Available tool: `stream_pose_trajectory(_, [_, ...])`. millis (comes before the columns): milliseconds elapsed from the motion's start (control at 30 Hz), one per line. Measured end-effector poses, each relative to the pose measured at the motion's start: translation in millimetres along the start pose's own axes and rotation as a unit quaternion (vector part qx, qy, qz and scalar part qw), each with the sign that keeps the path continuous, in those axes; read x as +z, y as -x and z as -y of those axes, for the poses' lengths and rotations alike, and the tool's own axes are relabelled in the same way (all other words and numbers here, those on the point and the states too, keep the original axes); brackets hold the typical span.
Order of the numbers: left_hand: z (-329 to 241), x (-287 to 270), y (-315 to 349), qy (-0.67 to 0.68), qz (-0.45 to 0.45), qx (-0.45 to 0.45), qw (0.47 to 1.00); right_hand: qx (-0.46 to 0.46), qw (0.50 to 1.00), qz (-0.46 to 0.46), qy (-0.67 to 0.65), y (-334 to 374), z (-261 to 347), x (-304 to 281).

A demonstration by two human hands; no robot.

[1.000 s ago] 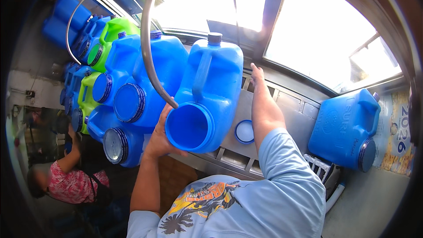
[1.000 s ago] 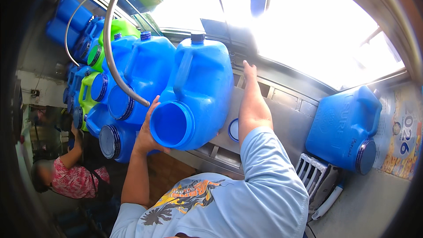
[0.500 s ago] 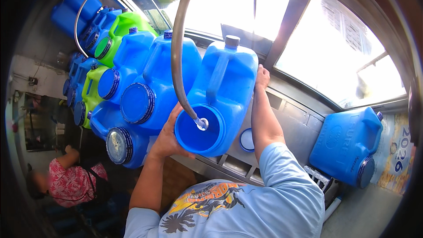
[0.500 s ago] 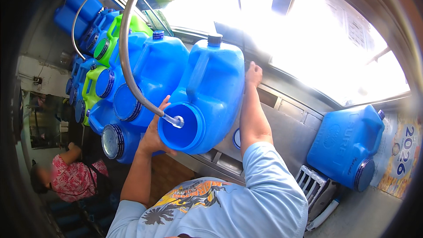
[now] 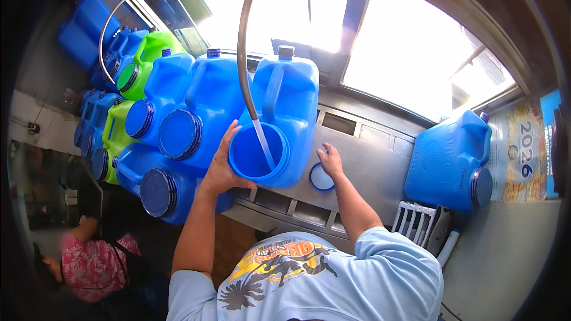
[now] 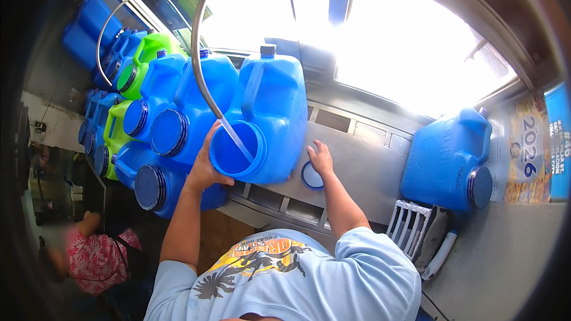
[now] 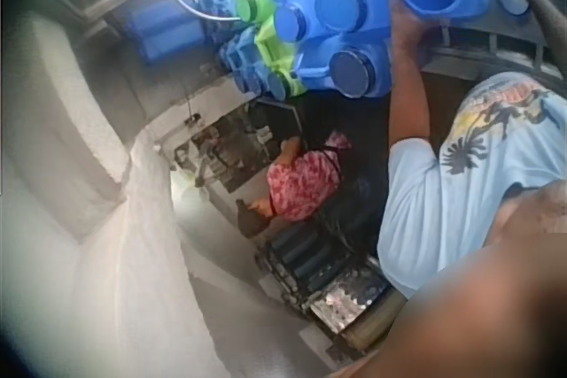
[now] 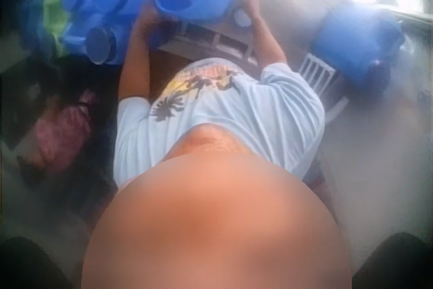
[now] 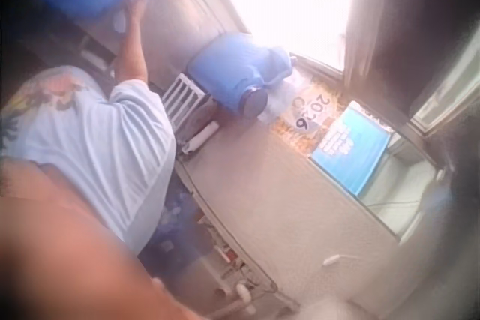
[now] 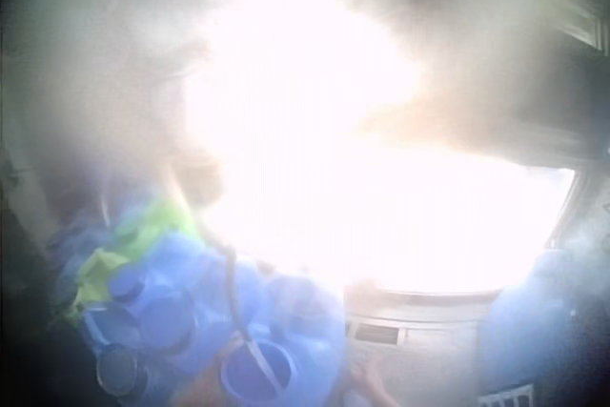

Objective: The person fills several blue plastic jerrycans with water from a dispenser tap, then seals each with a cap and applies a heat-seal using a handheld device. The person moves the filled jerrycans to the floor and repeats the process for additional containers.

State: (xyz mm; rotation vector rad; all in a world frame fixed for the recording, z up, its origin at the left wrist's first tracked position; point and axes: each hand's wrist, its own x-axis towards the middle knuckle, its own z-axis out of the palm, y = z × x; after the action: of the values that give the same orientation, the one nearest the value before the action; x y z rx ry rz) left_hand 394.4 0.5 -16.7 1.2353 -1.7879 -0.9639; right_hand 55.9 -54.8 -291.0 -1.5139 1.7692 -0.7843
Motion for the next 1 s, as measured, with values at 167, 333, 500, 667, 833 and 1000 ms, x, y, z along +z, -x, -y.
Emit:
stream_pose_trajectory(167, [-38, -35, -3, -0.159, 0.094, -0.051, 0.981, -0.006, 0.999, 0.010, -0.039, 25, 21, -56])
stream_pose_trajectory(333, [-102, -154, 4, -0.161, 0.100, -0.071, 0.979, 0.020, 0.990, 0.121, 0.070, 47, 76, -118])
stream_pose_trajectory(500, [-84, -202, -4, -0.183, -0.130, 0.021, 0.974, -0.087, 0.941, 0.325, 0.027, 141, 189, -88])
stream_pose_trajectory(667, [9, -150, -13, -0.399, -0.171, -0.037, 0.900, -0.306, 0.857, 0.375, -0.177, 249, 340, -46])
stream_pose_trajectory(833, [33, -147, -13, -0.419, -0.161, -0.047, 0.892, -0.487, 0.811, 0.282, -0.161, 307, 452, -16])
stream_pose_trajectory(1000, [17, -145, -11, -0.429, -0.157, -0.064, 0.887, -0.429, 0.835, 0.321, -0.124, 345, 474, -16])
